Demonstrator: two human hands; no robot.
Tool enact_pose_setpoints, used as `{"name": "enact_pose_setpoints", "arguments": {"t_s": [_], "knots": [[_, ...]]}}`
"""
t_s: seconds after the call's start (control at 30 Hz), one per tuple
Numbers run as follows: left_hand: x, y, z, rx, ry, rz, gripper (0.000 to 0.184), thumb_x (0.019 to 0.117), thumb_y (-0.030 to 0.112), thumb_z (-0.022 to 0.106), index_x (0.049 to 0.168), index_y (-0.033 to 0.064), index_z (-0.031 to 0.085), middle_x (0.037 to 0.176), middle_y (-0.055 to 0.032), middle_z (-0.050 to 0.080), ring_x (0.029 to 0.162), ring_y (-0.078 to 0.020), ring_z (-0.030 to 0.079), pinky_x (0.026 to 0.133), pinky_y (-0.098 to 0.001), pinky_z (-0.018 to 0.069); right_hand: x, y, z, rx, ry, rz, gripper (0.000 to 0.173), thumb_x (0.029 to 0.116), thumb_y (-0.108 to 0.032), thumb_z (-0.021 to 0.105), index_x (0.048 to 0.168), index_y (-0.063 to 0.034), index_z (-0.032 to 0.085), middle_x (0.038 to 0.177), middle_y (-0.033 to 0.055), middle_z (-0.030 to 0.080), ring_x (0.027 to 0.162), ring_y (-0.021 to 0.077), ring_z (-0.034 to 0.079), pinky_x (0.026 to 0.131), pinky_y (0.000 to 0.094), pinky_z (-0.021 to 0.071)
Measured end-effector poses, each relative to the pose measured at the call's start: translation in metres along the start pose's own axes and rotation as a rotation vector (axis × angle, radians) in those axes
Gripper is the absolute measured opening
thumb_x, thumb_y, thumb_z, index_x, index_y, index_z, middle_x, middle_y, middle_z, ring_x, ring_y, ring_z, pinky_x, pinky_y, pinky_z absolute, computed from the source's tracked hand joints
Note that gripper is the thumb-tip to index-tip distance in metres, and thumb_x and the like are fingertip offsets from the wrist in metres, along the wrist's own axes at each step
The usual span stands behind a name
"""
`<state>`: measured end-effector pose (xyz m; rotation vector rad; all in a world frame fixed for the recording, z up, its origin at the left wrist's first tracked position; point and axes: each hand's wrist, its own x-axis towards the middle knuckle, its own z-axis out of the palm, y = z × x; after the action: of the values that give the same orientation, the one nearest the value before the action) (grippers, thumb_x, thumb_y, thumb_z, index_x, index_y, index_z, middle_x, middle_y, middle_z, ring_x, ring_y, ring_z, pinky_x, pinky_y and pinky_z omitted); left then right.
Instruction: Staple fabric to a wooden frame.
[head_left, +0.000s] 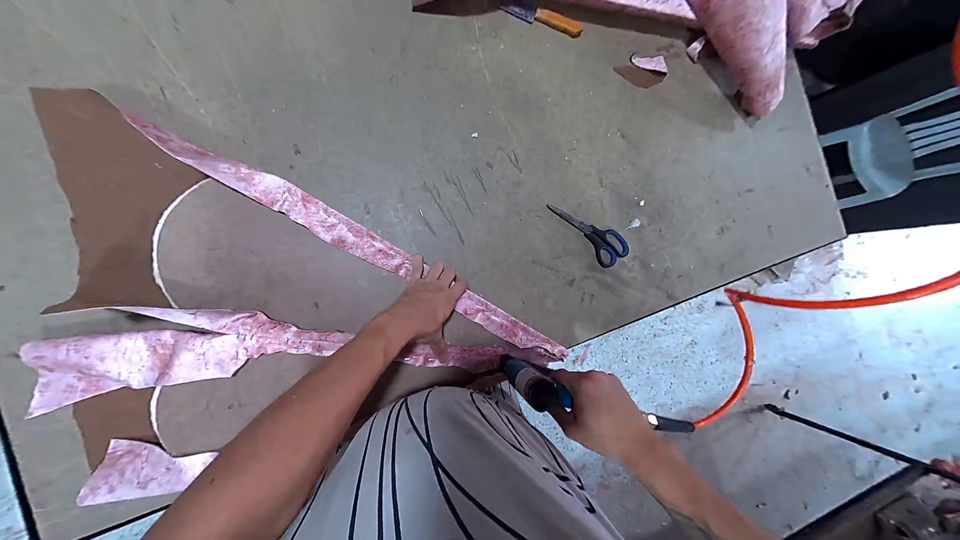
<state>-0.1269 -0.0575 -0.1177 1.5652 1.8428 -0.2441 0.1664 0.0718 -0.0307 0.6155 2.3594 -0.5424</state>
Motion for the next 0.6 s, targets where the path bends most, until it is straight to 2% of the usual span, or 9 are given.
{"name": "enact_pose_setpoints", "arguments": {"t_s": [0.13,0.27,0.4,0.43,0.5,0.53,0.6], "knots": [[0.000,-0.001,0.003,-0.026,0.013,-0.003,0.123,0.0440,0.066,0.093,0.150,0.0248,0.046,0.146,-0.0089,0.050,0.138,-0.0366,0.043,0.116,-0.0745,0.0154,0.003,-0.010,0.003,0.007,0.028,-0.048,0.031,0.0876,-0.045,0.062,0.094,-0.0163,0.070,0.076,0.0032,0.070,0.074,0.0236,0.071,0.065,0.0507,0.0563],[-0.001,-0.004,0.007,-0.105,0.060,0.014,0.117,0.0475,0.057,0.096,0.149,0.0241,0.048,0.150,-0.0107,0.049,0.143,-0.0396,0.039,0.118,-0.0754,0.0123,0.008,-0.021,0.007,-0.022,0.064,-0.082,0.033,0.0863,-0.044,0.063,0.096,-0.0139,0.072,0.077,0.0054,0.071,0.074,0.0252,0.072,0.065,0.0519,0.0571],[-0.002,-0.008,0.011,-0.121,0.080,0.036,0.116,0.0490,0.052,0.097,0.150,0.0234,0.046,0.151,-0.0121,0.048,0.144,-0.0405,0.037,0.118,-0.0750,0.0111,0.019,-0.036,0.013,-0.058,0.193,-0.151,0.034,0.0865,-0.047,0.061,0.089,-0.0150,0.071,0.072,0.0029,0.069,0.068,0.0217,0.071,0.057,0.0483,0.0569],[-0.002,-0.011,0.009,-0.134,0.073,0.058,0.113,0.0545,0.050,0.095,0.152,0.0231,0.044,0.151,-0.0128,0.047,0.145,-0.0405,0.036,0.119,-0.0746,0.0100,0.022,-0.042,0.012,-0.068,0.194,-0.154,0.035,0.0865,-0.048,0.060,0.090,-0.0142,0.071,0.073,0.0037,0.070,0.069,0.0223,0.071,0.059,0.0486,0.0575],[-0.004,-0.020,0.007,-0.203,0.066,0.126,0.093,0.0759,0.048,0.085,0.154,0.0222,0.043,0.151,-0.0119,0.048,0.144,-0.0383,0.037,0.119,-0.0733,0.0098,0.027,-0.053,0.011,-0.089,0.207,-0.180,0.038,0.0884,-0.049,0.059,0.090,-0.0135,0.071,0.073,0.0039,0.069,0.069,0.0226,0.071,0.060,0.0475,0.0579],[-0.005,-0.025,0.006,-0.250,0.071,0.159,0.079,0.0858,0.046,0.078,0.154,0.0224,0.046,0.149,-0.0095,0.050,0.144,-0.0355,0.038,0.120,-0.0722,0.0105,0.030,-0.061,0.010,-0.090,0.211,-0.195,0.038,0.0890,-0.049,0.059,0.091,-0.0134,0.072,0.073,0.0038,0.069,0.069,0.0226,0.071,0.061,0.0474,0.0581],[-0.008,-0.035,0.004,-0.363,0.106,0.218,0.057,0.0971,0.033,0.066,0.151,0.0234,0.051,0.148,-0.0035,0.055,0.144,-0.0281,0.042,0.122,-0.0676,0.0102,0.035,-0.076,0.009,-0.100,0.201,-0.211,0.037,0.0887,-0.048,0.061,0.093,-0.0130,0.073,0.075,0.0044,0.071,0.072,0.0232,0.072,0.064,0.0479,0.0591]]}}
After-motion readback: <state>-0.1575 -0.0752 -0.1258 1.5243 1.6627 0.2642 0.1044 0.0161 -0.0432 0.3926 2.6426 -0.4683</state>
